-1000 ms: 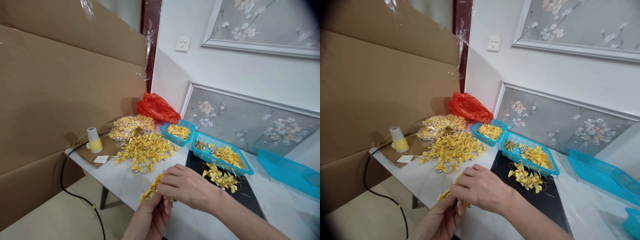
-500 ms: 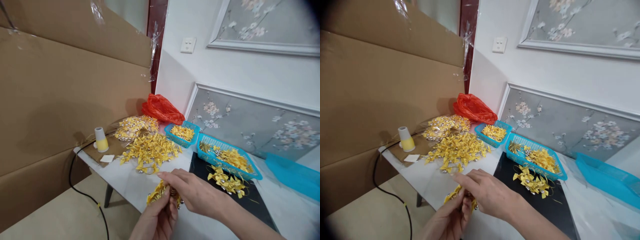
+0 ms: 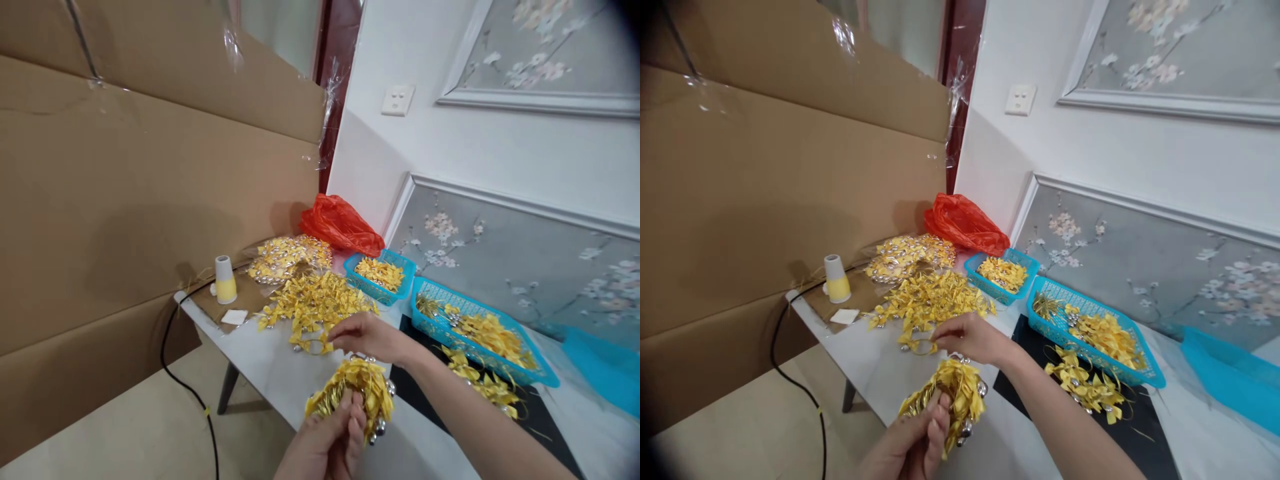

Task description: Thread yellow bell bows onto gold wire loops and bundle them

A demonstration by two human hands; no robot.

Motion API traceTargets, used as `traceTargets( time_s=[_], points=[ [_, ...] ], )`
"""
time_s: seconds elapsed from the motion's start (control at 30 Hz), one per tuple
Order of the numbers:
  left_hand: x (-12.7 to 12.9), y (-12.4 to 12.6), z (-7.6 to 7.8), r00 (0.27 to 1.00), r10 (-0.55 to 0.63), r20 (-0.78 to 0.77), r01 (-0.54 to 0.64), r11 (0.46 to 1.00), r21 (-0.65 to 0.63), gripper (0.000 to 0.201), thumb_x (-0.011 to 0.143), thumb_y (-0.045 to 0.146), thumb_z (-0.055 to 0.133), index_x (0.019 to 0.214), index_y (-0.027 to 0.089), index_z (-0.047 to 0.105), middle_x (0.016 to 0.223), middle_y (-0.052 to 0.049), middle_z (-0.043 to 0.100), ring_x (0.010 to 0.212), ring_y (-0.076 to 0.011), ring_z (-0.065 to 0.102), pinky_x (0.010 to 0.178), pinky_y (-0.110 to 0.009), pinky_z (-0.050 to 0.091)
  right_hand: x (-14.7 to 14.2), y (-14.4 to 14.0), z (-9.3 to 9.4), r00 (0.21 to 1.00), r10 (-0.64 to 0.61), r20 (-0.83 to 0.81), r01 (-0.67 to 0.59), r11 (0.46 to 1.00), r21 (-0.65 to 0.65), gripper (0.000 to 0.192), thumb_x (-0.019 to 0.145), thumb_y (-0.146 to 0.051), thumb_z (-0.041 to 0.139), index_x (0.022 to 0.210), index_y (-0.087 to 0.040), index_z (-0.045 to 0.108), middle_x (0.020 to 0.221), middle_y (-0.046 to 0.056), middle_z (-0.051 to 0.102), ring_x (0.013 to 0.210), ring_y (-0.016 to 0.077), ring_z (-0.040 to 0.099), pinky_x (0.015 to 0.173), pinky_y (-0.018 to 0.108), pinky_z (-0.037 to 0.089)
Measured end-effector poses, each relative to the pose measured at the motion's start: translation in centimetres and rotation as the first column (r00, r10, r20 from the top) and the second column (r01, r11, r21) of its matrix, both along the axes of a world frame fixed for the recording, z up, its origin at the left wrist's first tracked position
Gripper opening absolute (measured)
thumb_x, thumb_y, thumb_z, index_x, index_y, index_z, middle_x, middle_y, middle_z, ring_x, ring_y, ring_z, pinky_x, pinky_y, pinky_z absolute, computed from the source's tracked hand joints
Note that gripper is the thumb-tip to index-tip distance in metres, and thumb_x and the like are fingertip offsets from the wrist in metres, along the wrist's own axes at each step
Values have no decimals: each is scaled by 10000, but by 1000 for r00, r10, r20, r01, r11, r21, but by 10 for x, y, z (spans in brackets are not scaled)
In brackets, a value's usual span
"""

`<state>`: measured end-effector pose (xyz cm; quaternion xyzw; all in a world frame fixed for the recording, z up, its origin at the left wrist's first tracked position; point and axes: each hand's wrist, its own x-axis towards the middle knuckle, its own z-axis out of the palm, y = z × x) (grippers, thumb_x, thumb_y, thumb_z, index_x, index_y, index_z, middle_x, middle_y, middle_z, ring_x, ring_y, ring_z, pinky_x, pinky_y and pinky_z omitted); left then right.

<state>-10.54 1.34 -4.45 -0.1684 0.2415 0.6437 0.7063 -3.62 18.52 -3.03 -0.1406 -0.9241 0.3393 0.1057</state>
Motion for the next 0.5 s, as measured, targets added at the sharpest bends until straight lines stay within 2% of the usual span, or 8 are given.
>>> traceTargets(
  time_s=[0.1,0.23,0.37,0.5],
  points=[
    [-1,-1,-1,1000,-24,3,24,1000,8,222,921,1,472,829,-1,674,637,-100,706,505,-111,690,501,-166,584,-19,8,-16,992,78,99,-78,997,-2,183,919,-296,620,991,-132,661,875,13,687,743,157,669,677,322,561],
    [-2,0,-4,998,-55,14,55,998,17,218,907,-6,499,808,21,691,625,-82,704,510,-98,685,511,-152,577,-33,8,-28,984,92,151,-95,995,16,196,918,-309,621,999,-133,650,951,30,676,797,171,662,716,347,557],
    [-3,2,-9,996,-86,4,86,996,20,215,886,-8,540,736,7,693,574,-71,682,495,-102,684,508,-151,573,-30,9,-30,995,42,87,-41,999,-12,177,919,-291,618,1005,-138,641,1001,45,667,858,181,653,765,375,545],
    [-2,2,-12,993,-116,-12,117,993,35,294,913,32,506,685,-17,684,524,-76,648,446,-101,658,468,-167,563,-9,16,-19,995,-80,-54,71,987,-145,176,927,-304,604,971,-135,629,949,32,651,797,162,640,707,337,542]
  ],
)
